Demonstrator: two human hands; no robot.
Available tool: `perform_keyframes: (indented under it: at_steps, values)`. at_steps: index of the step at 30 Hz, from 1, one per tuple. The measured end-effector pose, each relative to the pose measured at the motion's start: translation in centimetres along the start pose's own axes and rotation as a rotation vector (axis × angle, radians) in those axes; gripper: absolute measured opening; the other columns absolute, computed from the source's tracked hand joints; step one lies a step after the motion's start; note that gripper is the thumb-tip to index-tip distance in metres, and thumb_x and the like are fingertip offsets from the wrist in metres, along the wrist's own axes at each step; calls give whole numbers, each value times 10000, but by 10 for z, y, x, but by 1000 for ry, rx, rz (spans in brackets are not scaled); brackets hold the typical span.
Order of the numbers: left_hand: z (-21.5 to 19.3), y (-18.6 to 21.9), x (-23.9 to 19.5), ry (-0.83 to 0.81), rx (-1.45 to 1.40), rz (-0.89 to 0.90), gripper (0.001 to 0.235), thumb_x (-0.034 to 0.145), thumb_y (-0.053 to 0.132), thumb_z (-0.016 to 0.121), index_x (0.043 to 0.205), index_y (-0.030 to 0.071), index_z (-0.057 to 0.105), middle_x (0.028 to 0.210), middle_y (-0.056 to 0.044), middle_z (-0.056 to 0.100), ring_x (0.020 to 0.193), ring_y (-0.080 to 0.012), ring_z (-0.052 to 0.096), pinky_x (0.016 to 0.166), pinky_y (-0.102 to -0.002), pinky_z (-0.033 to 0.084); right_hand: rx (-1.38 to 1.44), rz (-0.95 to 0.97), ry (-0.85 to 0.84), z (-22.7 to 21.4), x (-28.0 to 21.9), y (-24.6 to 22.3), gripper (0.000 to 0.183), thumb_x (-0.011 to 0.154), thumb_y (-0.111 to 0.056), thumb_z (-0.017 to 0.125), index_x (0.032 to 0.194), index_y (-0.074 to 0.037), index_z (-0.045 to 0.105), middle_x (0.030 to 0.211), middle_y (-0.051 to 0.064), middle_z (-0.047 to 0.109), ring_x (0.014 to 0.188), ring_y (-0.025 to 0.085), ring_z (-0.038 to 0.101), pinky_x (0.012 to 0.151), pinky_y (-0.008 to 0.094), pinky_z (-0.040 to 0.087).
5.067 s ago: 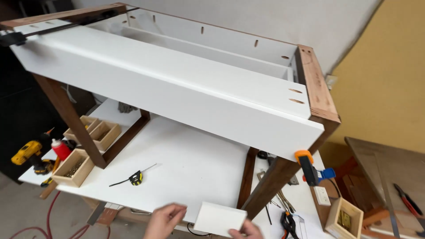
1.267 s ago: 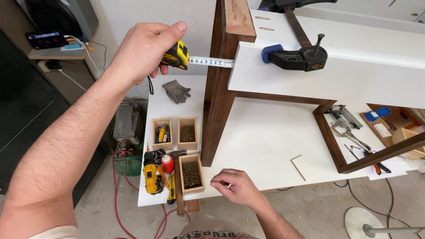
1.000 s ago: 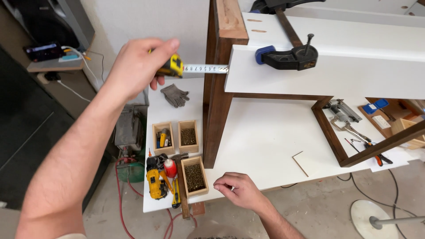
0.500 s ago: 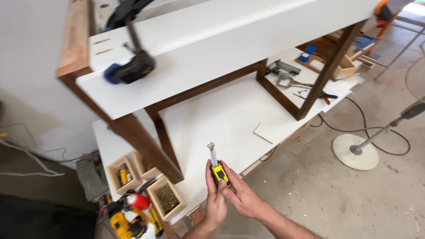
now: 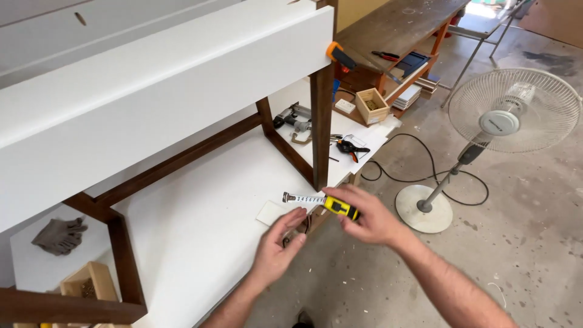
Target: Assembling a furniture piece by measuring, aligning, and clamping wooden and laminate boards.
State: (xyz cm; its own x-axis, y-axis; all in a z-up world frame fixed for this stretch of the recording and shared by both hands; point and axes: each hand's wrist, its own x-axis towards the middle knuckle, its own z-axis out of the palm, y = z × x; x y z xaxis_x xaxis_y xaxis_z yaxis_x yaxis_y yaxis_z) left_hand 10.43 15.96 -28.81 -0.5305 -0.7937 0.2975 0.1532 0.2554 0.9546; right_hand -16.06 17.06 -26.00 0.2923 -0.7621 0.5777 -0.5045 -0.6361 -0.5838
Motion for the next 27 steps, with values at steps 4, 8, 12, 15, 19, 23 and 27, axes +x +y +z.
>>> perform_keyframes:
  at_steps: [4,8,12,15,19,23,27]
  values:
    - [-20,2,79,176,304,136,389,936,53,660,1325,38,646,1243,-141,742,1135,-262,727,1008,-395,571,-36,-145,-9,-107,67,43,435,882,-251,650,1275,-69,698,990,109,719,780,218,666,730,362,569]
    - [-29,-1,144,298,151,219,329,941,-25,656,1270,-44,660,1161,-185,756,1072,-244,743,947,-363,602,-190,-234,43,-176,130,67,352,841,-137,808,1184,-64,771,949,187,728,746,334,689,698,442,566]
    - [-34,-12,219,333,96,265,291,967,-7,637,1253,-57,666,1137,-204,751,1022,-247,748,923,-371,619,-279,-254,-42,-235,188,69,284,914,-136,732,1189,-76,776,991,175,728,779,337,691,722,423,560]
    - [-34,-22,262,333,32,293,304,996,28,622,1288,-56,632,1177,-216,722,1042,-224,710,932,-366,604,-293,-247,-204,-266,224,83,262,904,-138,733,1149,-63,784,934,215,736,736,384,683,710,473,554]
    - [-33,-30,306,387,19,292,329,972,76,689,1275,-46,648,1202,-174,728,1055,-177,704,958,-351,593,-309,-194,-349,-285,273,87,255,853,-143,737,1098,-102,793,884,188,764,736,400,710,728,498,559]
    - [-36,-36,324,545,143,171,275,985,190,717,1138,-39,732,1039,-173,783,968,-186,735,922,-393,618,-291,-181,-496,-288,314,112,262,828,-227,755,1080,-198,823,947,116,812,839,354,772,767,467,589]
    - [-34,-33,326,668,184,259,452,923,114,765,1310,-73,626,1260,-224,706,1153,-251,670,1022,-462,568,-274,-169,-604,-290,350,135,256,830,-238,752,1067,-217,846,972,99,838,843,335,795,790,454,605]
